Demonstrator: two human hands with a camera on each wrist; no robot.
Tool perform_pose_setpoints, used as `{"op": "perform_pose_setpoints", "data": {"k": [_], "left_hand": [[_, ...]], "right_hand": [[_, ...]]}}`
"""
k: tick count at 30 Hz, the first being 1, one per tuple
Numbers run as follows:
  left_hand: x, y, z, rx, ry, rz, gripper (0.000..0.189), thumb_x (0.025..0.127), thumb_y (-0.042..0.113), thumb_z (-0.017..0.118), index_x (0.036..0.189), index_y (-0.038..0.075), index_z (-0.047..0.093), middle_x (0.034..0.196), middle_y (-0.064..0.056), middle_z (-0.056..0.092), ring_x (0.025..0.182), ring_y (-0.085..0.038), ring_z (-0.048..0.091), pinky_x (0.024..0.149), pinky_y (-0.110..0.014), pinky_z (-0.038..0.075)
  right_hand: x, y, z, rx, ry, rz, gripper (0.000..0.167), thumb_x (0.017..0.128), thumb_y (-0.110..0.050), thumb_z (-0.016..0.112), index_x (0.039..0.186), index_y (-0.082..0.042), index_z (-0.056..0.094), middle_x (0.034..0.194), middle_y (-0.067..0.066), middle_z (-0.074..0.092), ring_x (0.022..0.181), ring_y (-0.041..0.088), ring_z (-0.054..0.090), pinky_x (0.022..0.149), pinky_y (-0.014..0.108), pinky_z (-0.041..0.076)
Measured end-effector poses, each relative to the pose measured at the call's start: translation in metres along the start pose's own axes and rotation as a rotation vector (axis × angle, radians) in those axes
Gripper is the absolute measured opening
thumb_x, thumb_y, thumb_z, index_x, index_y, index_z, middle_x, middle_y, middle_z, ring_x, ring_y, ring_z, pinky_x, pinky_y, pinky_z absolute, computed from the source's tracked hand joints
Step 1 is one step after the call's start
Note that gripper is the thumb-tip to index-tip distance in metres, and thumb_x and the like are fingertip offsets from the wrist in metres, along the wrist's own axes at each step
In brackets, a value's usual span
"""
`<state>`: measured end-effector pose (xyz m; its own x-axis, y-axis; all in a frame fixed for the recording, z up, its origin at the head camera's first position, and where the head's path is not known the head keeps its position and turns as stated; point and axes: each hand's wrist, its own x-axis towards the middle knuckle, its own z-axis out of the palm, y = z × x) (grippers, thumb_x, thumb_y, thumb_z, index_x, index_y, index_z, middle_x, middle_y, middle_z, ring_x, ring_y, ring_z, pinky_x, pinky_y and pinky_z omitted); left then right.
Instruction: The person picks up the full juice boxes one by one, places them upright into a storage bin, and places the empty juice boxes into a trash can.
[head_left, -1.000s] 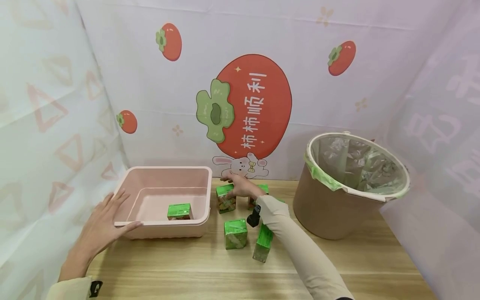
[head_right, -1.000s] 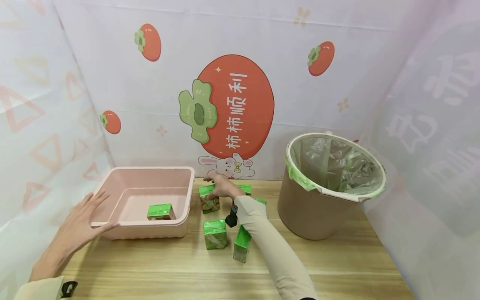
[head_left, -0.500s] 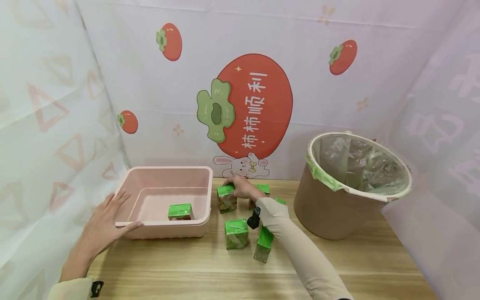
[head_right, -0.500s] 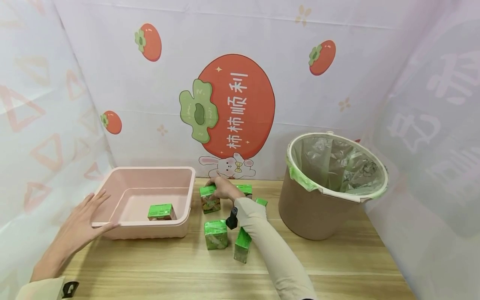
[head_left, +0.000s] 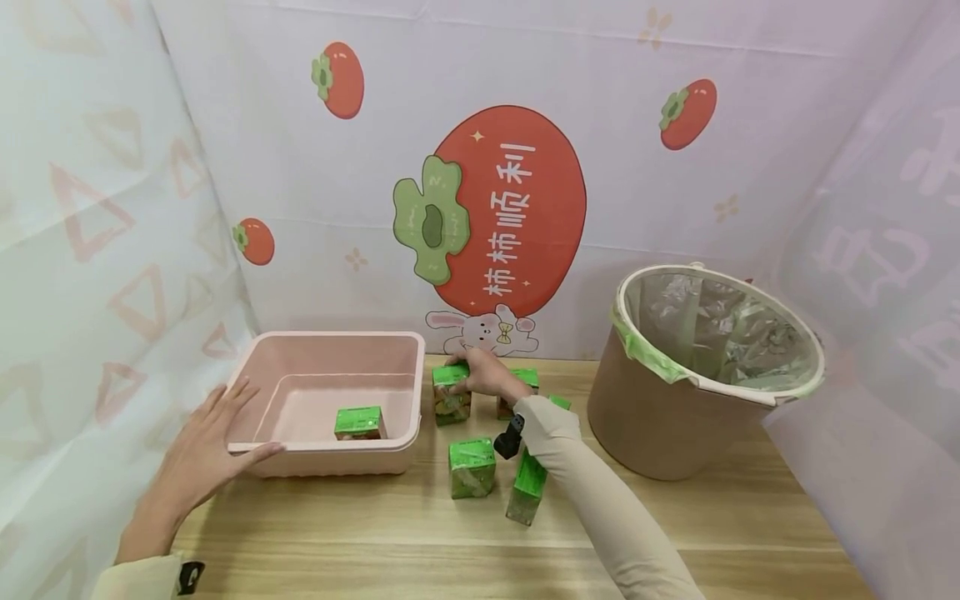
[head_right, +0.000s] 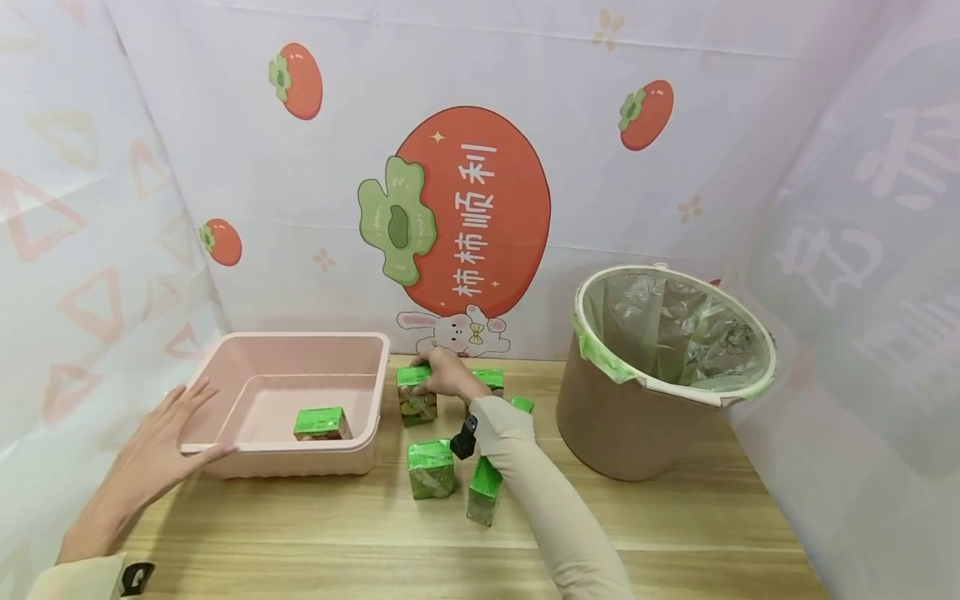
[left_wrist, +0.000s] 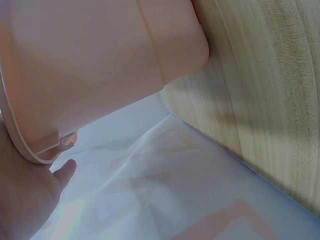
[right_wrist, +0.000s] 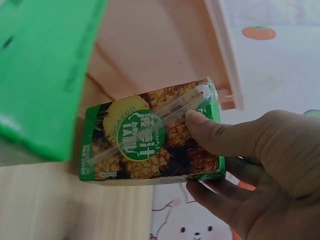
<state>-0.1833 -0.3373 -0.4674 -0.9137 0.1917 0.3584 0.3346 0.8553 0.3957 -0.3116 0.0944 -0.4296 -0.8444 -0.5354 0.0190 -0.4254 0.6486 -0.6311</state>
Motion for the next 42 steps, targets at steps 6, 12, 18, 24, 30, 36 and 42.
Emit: {"op": "perform_pose_setpoints", "data": {"k": [6,12,18,24,30,36,42], "left_hand": [[-0.002,0.0,0.0,-0.005,0.018,0.016,0.096,0.087,0.047,0.084,0.162,0.006,0.039,0.169,-0.021,0.033,0.162,-0.039,0.009,0.126,-0.068,0.008],[-0.002,-0.002,0.0,0.003,0.013,0.013,0.097,0.087,0.047,0.083,0.162,0.005,0.038,0.169,-0.022,0.032,0.162,-0.038,0.008,0.127,-0.067,0.007],[-0.002,-0.002,0.001,0.003,0.006,0.0,0.097,0.087,0.048,0.083,0.162,0.006,0.038,0.169,-0.022,0.032,0.162,-0.039,0.008,0.127,-0.066,0.007],[-0.001,-0.002,0.001,0.001,0.007,0.0,0.096,0.086,0.048,0.083,0.161,0.005,0.04,0.169,-0.023,0.033,0.162,-0.04,0.01,0.127,-0.066,0.009],[0.001,-0.001,0.001,-0.004,0.016,0.0,0.097,0.086,0.048,0.084,0.161,0.006,0.04,0.169,-0.022,0.034,0.162,-0.04,0.01,0.125,-0.069,0.011],[0.0,0.0,0.001,-0.021,0.011,0.001,0.097,0.087,0.047,0.084,0.163,0.007,0.038,0.17,-0.02,0.031,0.162,-0.038,0.008,0.126,-0.068,0.008],[0.0,0.0,0.0,-0.024,0.015,0.004,0.097,0.087,0.046,0.084,0.163,0.007,0.038,0.17,-0.02,0.032,0.162,-0.038,0.008,0.125,-0.071,0.009]], "right_hand": [[-0.002,-0.012,-0.012,0.021,0.042,0.002,0.042,0.087,-0.002,0.086,0.126,0.002,0.072,0.119,0.016,0.073,0.098,0.024,0.066,0.086,0.032,0.057],[-0.005,-0.026,-0.03,0.026,0.094,0.001,0.043,0.088,-0.007,0.087,0.127,0.003,0.073,0.116,0.015,0.075,0.09,0.019,0.064,0.077,0.025,0.055],[-0.008,-0.041,-0.044,0.035,0.131,-0.01,0.042,0.087,-0.01,0.089,0.126,0.0,0.076,0.115,0.013,0.077,0.093,0.02,0.069,0.079,0.027,0.058],[-0.012,-0.056,-0.054,0.082,0.157,-0.009,0.044,0.089,-0.01,0.086,0.13,0.002,0.073,0.122,0.015,0.074,0.105,0.026,0.069,0.09,0.034,0.06],[-0.015,-0.07,-0.065,0.083,0.199,-0.022,0.045,0.09,-0.013,0.086,0.131,0.0,0.072,0.119,0.014,0.074,0.102,0.026,0.068,0.088,0.033,0.058],[-0.014,-0.083,-0.071,0.079,0.192,-0.031,0.046,0.092,-0.019,0.085,0.133,-0.004,0.072,0.119,0.011,0.074,0.102,0.023,0.067,0.086,0.032,0.057],[-0.008,-0.098,-0.066,0.14,0.185,-0.064,0.046,0.092,-0.016,0.084,0.133,-0.001,0.071,0.119,0.013,0.073,0.101,0.024,0.067,0.084,0.029,0.057]]}}
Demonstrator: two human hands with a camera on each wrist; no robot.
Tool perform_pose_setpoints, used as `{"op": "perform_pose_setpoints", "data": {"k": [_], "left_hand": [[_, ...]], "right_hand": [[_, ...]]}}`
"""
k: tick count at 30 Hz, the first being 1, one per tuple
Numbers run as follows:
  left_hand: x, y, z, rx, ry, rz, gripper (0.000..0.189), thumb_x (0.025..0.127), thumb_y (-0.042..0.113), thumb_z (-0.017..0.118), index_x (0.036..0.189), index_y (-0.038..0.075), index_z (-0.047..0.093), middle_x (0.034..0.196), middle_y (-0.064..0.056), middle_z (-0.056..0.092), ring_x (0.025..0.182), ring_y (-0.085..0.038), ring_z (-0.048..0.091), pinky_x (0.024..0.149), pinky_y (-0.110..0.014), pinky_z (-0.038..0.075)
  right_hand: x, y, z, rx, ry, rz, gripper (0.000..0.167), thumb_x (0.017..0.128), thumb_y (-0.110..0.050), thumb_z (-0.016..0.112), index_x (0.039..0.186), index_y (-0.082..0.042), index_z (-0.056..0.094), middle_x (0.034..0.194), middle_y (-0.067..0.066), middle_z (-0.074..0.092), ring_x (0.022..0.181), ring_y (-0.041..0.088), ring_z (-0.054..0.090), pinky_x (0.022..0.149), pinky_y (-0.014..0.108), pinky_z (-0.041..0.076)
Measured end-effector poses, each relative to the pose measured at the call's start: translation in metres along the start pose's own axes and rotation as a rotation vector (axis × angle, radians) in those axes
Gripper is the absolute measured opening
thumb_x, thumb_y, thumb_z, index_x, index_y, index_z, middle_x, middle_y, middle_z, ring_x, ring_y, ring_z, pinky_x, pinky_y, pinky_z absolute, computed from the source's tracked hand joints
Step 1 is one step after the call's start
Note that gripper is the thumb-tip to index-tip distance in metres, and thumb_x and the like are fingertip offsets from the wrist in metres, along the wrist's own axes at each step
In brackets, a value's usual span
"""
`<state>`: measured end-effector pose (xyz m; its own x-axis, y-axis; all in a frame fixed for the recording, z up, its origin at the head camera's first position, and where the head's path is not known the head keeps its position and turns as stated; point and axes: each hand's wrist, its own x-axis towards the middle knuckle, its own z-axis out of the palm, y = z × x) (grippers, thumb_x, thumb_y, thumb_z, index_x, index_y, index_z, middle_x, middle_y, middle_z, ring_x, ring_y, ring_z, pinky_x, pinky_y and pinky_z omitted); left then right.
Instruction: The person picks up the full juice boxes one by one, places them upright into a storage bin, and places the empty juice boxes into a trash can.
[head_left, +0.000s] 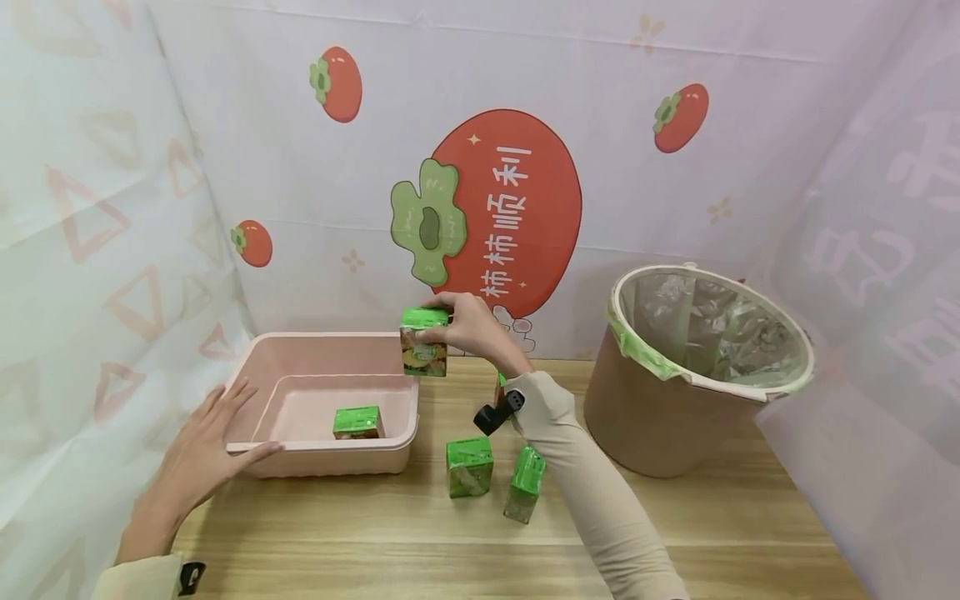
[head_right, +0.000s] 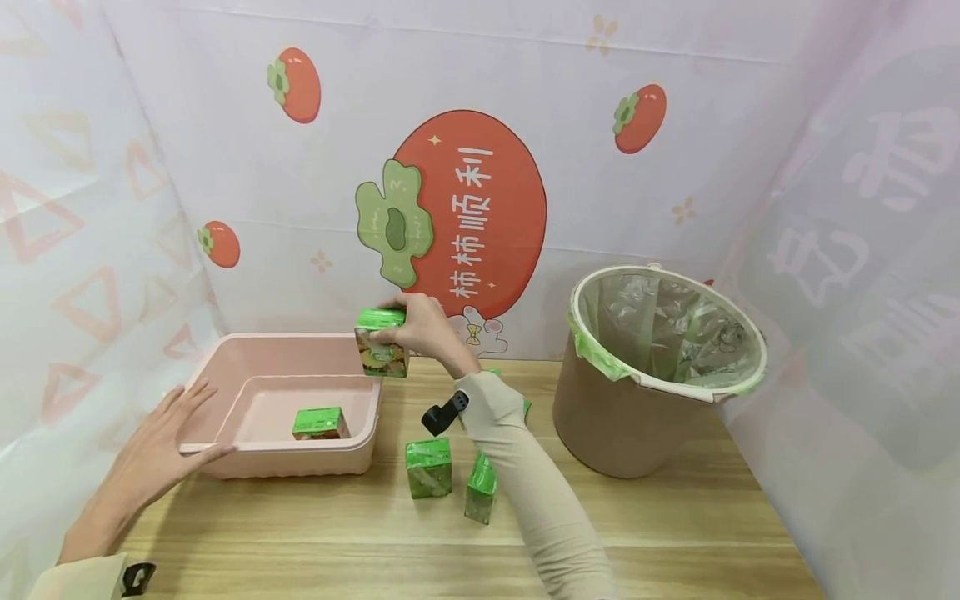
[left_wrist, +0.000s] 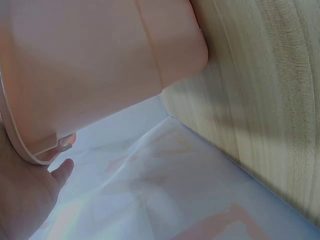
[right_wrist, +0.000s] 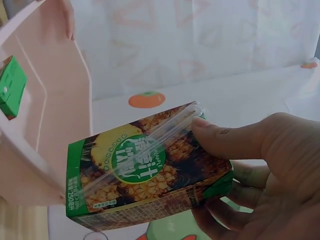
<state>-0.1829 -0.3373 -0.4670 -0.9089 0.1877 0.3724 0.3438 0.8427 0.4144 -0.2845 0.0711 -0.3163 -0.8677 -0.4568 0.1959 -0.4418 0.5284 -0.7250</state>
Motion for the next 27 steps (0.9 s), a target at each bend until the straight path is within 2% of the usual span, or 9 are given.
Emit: {"op": "perform_pose_setpoints", "data": {"k": [8,17,27], "left_hand": [[0.002,0.0,0.0,-0.003,0.016,0.002,0.097,0.085,0.046,0.086,0.161,0.006,0.041,0.168,-0.02,0.036,0.162,-0.038,0.011,0.123,-0.072,0.013],[0.0,-0.002,0.001,0.002,0.022,0.004,0.096,0.085,0.047,0.085,0.161,0.006,0.042,0.168,-0.02,0.036,0.162,-0.039,0.012,0.125,-0.069,0.012],[0.0,-0.001,0.001,0.003,0.024,-0.013,0.096,0.084,0.048,0.085,0.161,0.008,0.043,0.168,-0.019,0.037,0.162,-0.038,0.013,0.122,-0.073,0.017]], "right_hand": [[0.01,-0.011,0.02,0.068,0.005,-0.035,0.044,0.093,-0.015,0.084,0.133,-0.002,0.071,0.117,0.014,0.073,0.099,0.023,0.069,0.079,0.024,0.056],[0.016,-0.015,0.049,0.184,-0.016,-0.051,0.042,0.093,-0.01,0.082,0.132,0.0,0.069,0.116,0.016,0.072,0.094,0.019,0.065,0.077,0.021,0.053],[0.025,-0.008,0.08,0.123,0.013,-0.025,0.041,0.091,-0.012,0.085,0.129,-0.003,0.072,0.113,0.014,0.076,0.091,0.015,0.067,0.075,0.02,0.053]]}}
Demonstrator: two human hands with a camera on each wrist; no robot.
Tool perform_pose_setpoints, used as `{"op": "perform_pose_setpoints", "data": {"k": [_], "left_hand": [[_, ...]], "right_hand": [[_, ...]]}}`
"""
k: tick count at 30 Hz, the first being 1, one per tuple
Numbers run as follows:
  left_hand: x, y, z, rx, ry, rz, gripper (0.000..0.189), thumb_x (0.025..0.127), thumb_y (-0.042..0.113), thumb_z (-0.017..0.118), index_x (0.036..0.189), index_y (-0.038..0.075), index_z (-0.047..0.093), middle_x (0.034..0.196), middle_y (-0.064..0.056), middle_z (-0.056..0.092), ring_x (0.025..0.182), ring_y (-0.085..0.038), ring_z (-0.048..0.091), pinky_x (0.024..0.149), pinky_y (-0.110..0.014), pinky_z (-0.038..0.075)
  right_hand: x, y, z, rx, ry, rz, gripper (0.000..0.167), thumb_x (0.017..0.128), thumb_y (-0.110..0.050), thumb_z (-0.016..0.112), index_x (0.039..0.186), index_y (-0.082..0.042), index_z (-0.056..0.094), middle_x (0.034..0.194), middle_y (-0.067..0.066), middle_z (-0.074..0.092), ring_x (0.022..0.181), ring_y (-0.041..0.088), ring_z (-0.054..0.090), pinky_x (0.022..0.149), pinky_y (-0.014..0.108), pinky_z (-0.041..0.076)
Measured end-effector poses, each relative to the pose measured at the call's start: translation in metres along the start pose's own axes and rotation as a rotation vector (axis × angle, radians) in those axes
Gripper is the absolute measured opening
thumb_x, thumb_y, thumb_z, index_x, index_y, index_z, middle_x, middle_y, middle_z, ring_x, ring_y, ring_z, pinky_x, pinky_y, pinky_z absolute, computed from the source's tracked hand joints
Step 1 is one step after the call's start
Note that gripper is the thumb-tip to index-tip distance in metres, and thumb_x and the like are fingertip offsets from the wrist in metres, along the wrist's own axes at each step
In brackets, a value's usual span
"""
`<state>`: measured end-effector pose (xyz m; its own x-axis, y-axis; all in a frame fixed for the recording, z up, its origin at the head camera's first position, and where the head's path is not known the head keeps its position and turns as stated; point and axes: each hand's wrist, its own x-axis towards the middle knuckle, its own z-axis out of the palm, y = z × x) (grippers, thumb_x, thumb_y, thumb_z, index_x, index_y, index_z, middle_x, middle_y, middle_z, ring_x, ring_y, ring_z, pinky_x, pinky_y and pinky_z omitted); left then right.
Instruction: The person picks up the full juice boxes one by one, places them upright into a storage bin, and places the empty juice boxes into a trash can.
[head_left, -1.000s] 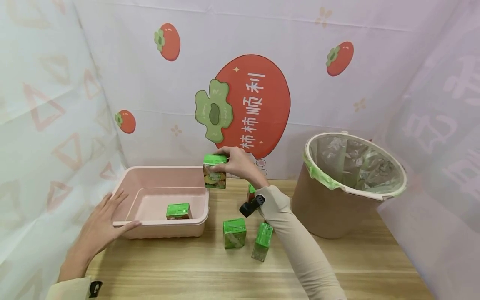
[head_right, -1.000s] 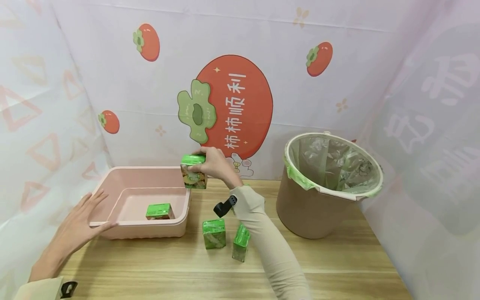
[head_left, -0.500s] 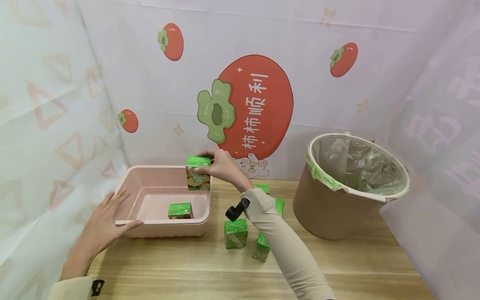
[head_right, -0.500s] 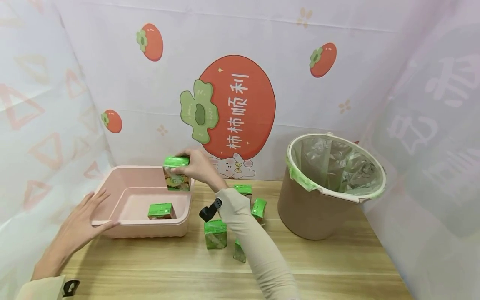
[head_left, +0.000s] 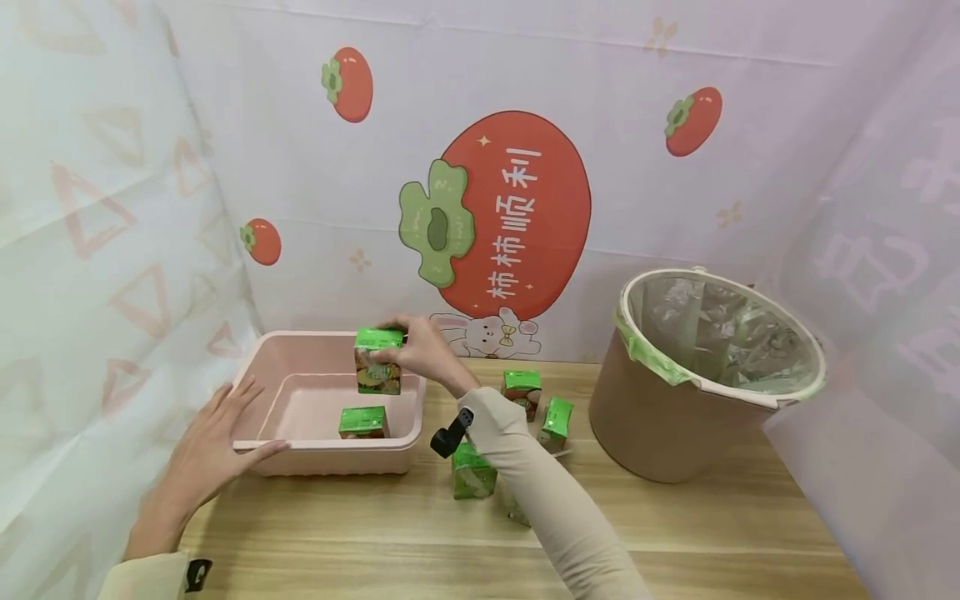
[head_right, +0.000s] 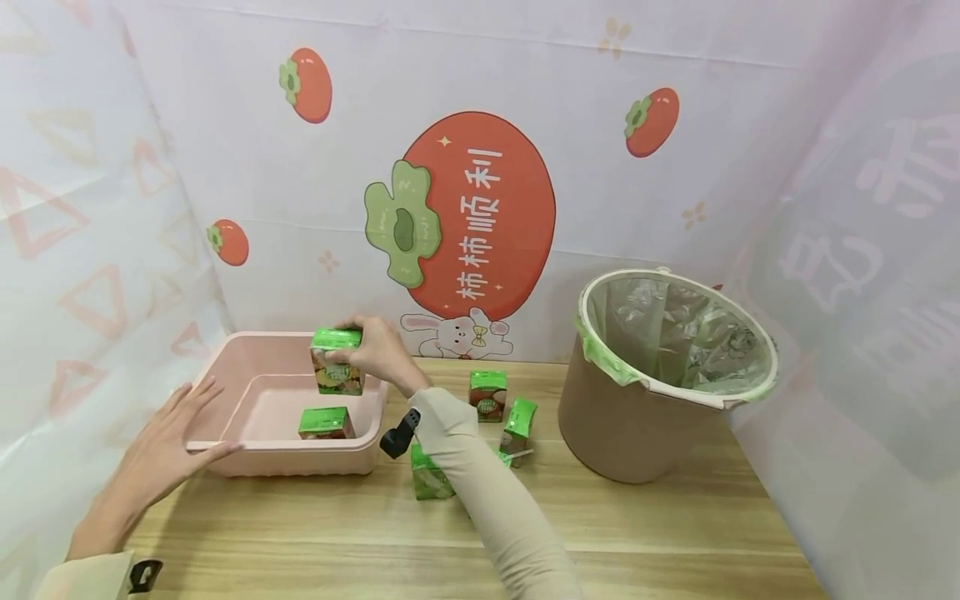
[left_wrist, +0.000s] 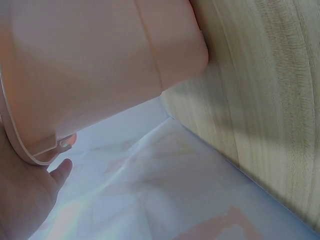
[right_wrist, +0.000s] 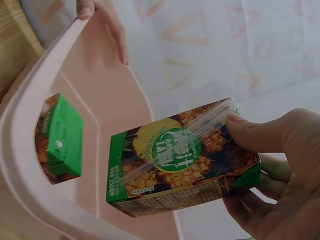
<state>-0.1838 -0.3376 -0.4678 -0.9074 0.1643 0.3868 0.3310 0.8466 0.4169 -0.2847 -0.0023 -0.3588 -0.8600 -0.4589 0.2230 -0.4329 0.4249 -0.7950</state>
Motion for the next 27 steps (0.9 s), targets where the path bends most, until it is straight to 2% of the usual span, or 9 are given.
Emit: {"op": "perform_pose_setpoints", "data": {"k": [7,12,18,23,27], "left_hand": [[0.001,0.0,0.002,-0.004,-0.001,-0.008,0.097,0.083,0.048,0.086,0.16,0.008,0.043,0.168,-0.019,0.037,0.162,-0.038,0.013,0.121,-0.074,0.016],[0.0,0.001,0.002,0.001,-0.006,-0.008,0.096,0.084,0.048,0.085,0.161,0.008,0.042,0.168,-0.019,0.037,0.162,-0.038,0.013,0.122,-0.073,0.014],[-0.002,0.0,0.001,-0.005,-0.004,-0.013,0.095,0.085,0.047,0.084,0.161,0.008,0.042,0.169,-0.016,0.035,0.162,-0.037,0.011,0.122,-0.074,0.014],[-0.003,0.0,0.001,-0.002,-0.009,-0.022,0.095,0.085,0.047,0.085,0.161,0.008,0.042,0.169,-0.016,0.036,0.162,-0.037,0.012,0.121,-0.075,0.016],[-0.001,0.001,0.0,0.004,-0.015,-0.016,0.096,0.086,0.048,0.084,0.161,0.008,0.041,0.169,-0.018,0.036,0.162,-0.038,0.011,0.122,-0.073,0.015]], "right_hand": [[0.002,0.016,0.017,0.013,0.003,0.031,0.039,0.09,-0.01,0.086,0.126,-0.002,0.073,0.112,0.015,0.076,0.088,0.012,0.066,0.075,0.02,0.054],[0.004,0.025,0.029,-0.011,-0.003,0.026,0.039,0.089,-0.011,0.087,0.125,-0.003,0.074,0.115,0.012,0.075,0.092,0.011,0.064,0.078,0.019,0.052],[0.006,0.032,0.043,-0.039,-0.024,0.065,0.041,0.086,-0.012,0.09,0.123,-0.004,0.075,0.114,0.007,0.077,0.092,0.009,0.067,0.082,0.017,0.054],[0.008,0.036,0.052,-0.108,-0.08,0.1,0.042,0.085,-0.009,0.09,0.122,0.0,0.074,0.113,0.01,0.077,0.092,0.01,0.068,0.08,0.016,0.054],[0.01,0.038,0.053,-0.193,-0.113,0.08,0.039,0.084,-0.008,0.091,0.118,0.002,0.074,0.11,0.011,0.077,0.086,0.009,0.067,0.074,0.015,0.054]]}}
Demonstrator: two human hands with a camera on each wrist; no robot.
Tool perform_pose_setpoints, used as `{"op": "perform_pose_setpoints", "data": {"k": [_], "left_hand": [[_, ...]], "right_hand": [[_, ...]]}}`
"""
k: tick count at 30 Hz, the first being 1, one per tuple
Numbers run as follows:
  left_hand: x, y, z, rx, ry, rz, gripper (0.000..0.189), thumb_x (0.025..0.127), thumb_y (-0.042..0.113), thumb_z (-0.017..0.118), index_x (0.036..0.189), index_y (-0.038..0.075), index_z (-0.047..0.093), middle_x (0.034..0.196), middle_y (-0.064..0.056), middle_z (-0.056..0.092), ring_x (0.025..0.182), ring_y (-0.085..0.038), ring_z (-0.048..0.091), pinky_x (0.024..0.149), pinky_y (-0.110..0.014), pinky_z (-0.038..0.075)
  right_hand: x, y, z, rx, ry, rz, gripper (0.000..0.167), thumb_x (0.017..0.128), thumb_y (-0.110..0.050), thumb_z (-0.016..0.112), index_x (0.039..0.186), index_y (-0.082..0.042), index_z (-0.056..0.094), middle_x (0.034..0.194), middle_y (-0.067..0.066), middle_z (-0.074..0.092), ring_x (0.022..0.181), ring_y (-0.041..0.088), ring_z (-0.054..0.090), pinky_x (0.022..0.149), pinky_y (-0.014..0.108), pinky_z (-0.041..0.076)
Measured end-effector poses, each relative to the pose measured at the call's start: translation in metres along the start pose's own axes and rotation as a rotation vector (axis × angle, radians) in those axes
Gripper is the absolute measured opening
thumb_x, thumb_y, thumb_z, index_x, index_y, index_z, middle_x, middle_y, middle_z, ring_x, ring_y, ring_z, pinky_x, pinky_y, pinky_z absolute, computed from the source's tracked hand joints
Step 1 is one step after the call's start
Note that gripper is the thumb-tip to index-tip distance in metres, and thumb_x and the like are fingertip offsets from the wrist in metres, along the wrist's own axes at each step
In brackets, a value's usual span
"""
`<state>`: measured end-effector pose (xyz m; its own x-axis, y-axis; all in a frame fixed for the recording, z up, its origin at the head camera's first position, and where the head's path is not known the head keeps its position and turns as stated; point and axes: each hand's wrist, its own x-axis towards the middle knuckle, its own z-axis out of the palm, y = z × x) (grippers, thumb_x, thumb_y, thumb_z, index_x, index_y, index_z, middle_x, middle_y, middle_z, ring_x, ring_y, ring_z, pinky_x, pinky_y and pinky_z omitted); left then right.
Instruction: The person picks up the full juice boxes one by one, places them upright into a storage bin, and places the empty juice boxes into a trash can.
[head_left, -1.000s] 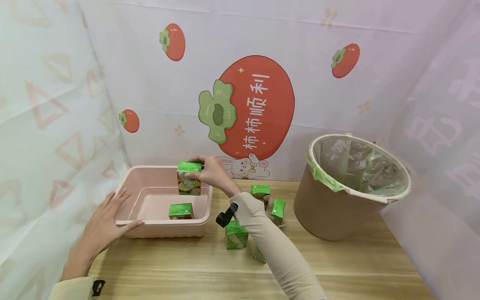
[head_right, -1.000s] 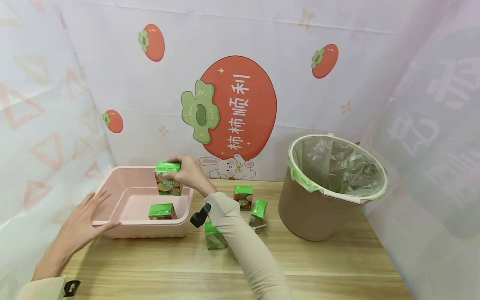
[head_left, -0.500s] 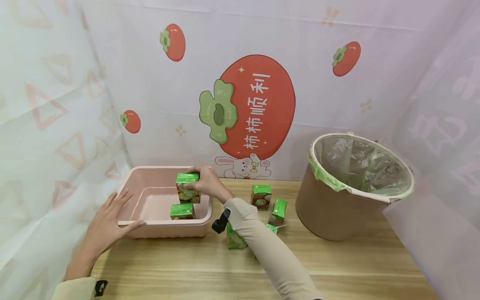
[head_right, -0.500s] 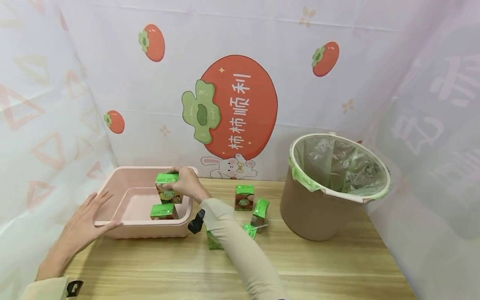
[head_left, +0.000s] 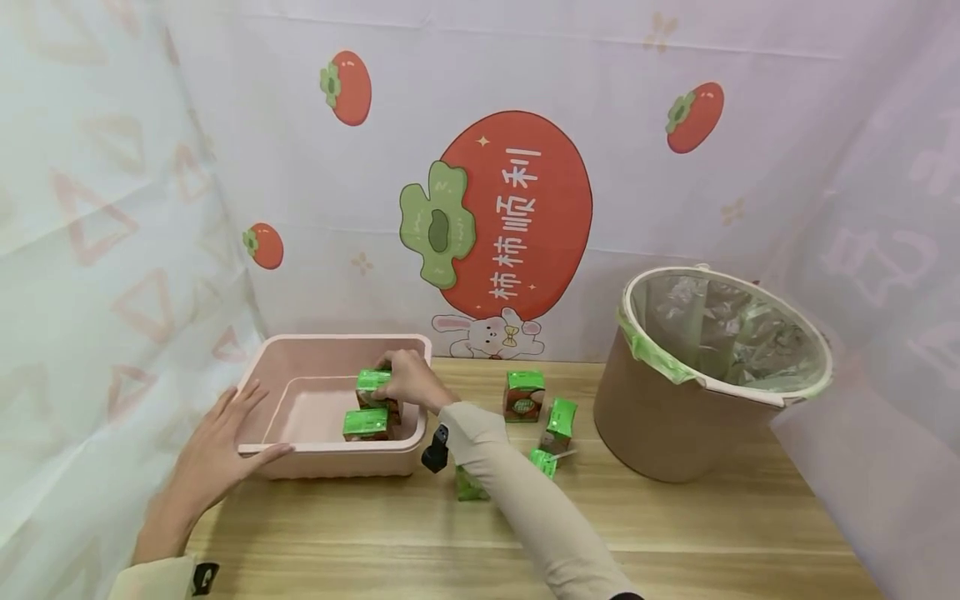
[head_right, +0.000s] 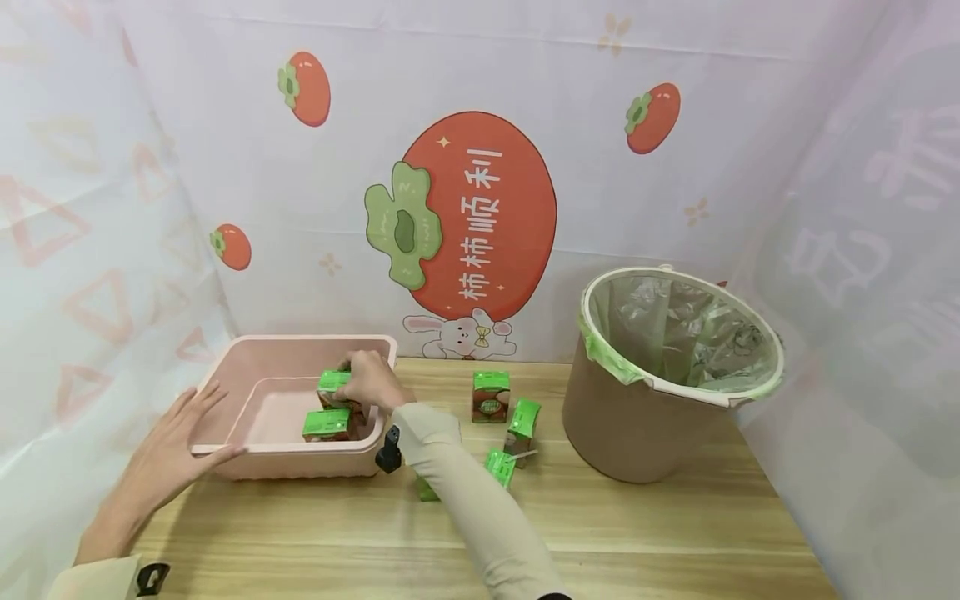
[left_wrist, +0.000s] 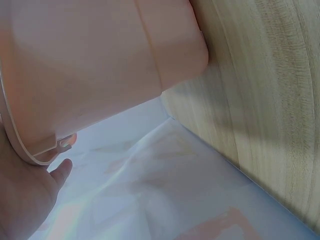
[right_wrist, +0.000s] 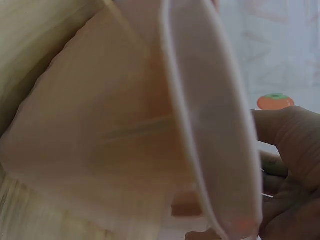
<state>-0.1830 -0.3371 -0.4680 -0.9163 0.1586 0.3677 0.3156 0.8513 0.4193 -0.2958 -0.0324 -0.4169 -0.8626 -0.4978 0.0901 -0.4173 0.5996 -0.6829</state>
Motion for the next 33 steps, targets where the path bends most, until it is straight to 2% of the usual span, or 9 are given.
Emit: {"op": "perform_pose_setpoints", "data": {"k": [7,13,19,28,33], "left_hand": [[0.0,0.001,0.0,-0.001,0.001,-0.004,0.096,0.085,0.048,0.084,0.162,0.009,0.041,0.169,-0.017,0.036,0.162,-0.037,0.011,0.12,-0.075,0.017],[0.0,0.001,0.001,-0.009,0.001,-0.011,0.096,0.085,0.048,0.085,0.161,0.009,0.042,0.17,-0.015,0.035,0.162,-0.037,0.012,0.12,-0.075,0.018],[0.0,0.002,0.002,-0.008,0.012,-0.002,0.096,0.085,0.047,0.086,0.161,0.008,0.042,0.169,-0.015,0.036,0.162,-0.037,0.013,0.122,-0.073,0.017],[0.0,0.005,-0.001,-0.02,0.003,-0.011,0.095,0.086,0.047,0.085,0.161,0.008,0.042,0.169,-0.016,0.036,0.162,-0.037,0.011,0.119,-0.076,0.017],[0.0,0.004,-0.001,-0.013,-0.007,-0.012,0.095,0.086,0.047,0.085,0.161,0.008,0.042,0.168,-0.017,0.036,0.162,-0.037,0.011,0.119,-0.076,0.018]], "right_hand": [[0.008,0.003,0.003,-0.122,-0.039,-0.013,0.034,0.082,-0.012,0.092,0.11,0.001,0.077,0.098,0.005,0.077,0.077,0.004,0.058,0.069,0.014,0.049],[0.011,0.001,0.009,-0.203,-0.071,0.027,0.025,0.083,-0.016,0.092,0.102,-0.003,0.082,0.086,0.0,0.077,0.073,0.006,0.061,0.072,0.018,0.049],[0.012,0.0,0.011,-0.185,-0.094,0.069,0.022,0.085,-0.014,0.091,0.099,-0.001,0.081,0.082,0.001,0.074,0.069,0.008,0.06,0.064,0.018,0.049],[0.013,-0.001,0.014,-0.225,-0.091,0.083,0.028,0.086,-0.019,0.092,0.106,-0.004,0.081,0.088,-0.001,0.075,0.074,0.007,0.06,0.069,0.02,0.05],[0.012,-0.002,0.013,-0.239,-0.109,0.073,0.032,0.086,-0.021,0.091,0.111,-0.004,0.08,0.096,0.001,0.077,0.082,0.009,0.063,0.075,0.019,0.051]]}}
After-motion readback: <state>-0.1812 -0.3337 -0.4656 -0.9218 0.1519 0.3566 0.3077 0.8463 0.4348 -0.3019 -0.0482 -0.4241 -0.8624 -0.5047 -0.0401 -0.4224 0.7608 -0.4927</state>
